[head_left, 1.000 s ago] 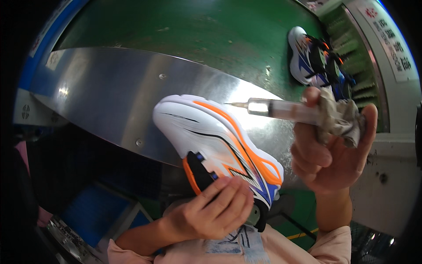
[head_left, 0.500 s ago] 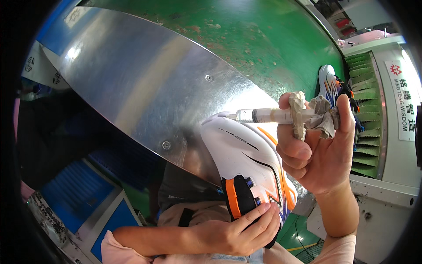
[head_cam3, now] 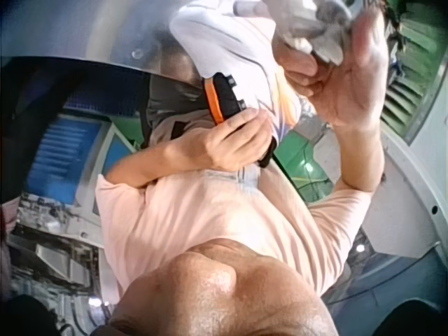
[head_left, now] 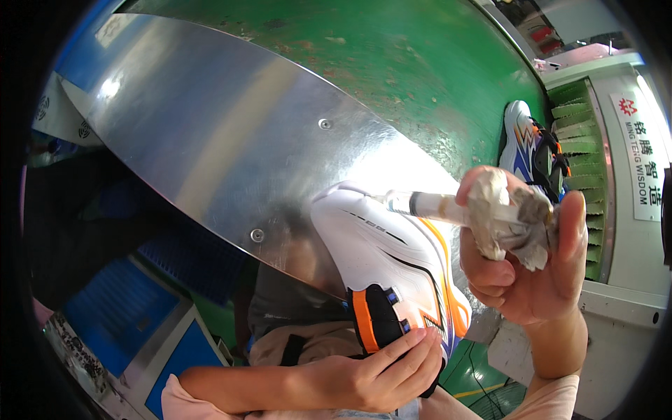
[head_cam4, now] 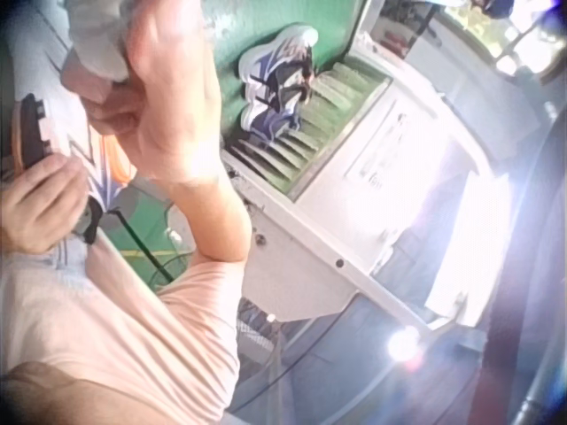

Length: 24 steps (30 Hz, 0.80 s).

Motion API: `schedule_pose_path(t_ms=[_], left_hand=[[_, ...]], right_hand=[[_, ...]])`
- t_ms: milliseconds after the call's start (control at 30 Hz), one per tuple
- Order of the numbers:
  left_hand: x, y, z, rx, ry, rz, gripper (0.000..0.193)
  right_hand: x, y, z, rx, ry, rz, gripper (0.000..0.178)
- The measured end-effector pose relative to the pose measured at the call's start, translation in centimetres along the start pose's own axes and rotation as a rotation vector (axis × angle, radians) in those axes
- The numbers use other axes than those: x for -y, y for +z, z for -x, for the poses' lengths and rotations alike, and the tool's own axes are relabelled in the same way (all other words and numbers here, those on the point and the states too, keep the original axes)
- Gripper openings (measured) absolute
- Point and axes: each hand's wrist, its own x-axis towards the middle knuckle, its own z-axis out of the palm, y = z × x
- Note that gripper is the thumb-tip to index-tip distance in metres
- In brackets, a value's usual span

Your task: The person applies glue from a syringe to the seams of several shoes on a conveyor belt, periodically refilling the syringe from a container.

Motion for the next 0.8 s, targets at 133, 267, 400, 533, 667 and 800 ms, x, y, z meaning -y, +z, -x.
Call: schedule_pose_path(t_ms=[133,267,400,533,667,800], left_hand=[[0.3,-0.6,-0.6,0.037,0.023,0.019,0.018],[-0.5,0.0,0.0,0.048,-0.013,0.069,0.02],[-0.7,-0.6,-0.5,0.109,-0.041,0.096,0.019],[-0.9,-0.7,-0.8,0.143,-0.064,0.049,0.018],[-1.2,-0.9,-0.7,0.175,-0.055,0.013,0.016],[-1.5,-0.8,-0.8,0.183,-0.051,-0.024,0.017]], right_hand=[[-1.2,-1.4,2.9,-0.055,-0.052,0.04,0.09],[-3.8,-2.5,6.1,-0.118,-0.083,-0.099,0.098],[-7.0,-3.2,9.1,-0.133,-0.148,-0.21,0.099],[-10.0,-3.4,11.3,-0.138,-0.211,-0.264,0.099],[-11.8,-3.5,13.2,-0.126,-0.215,-0.28,0.099],[-12.8,-3.6,15.0,-0.116,-0.18,-0.31,0.101]])
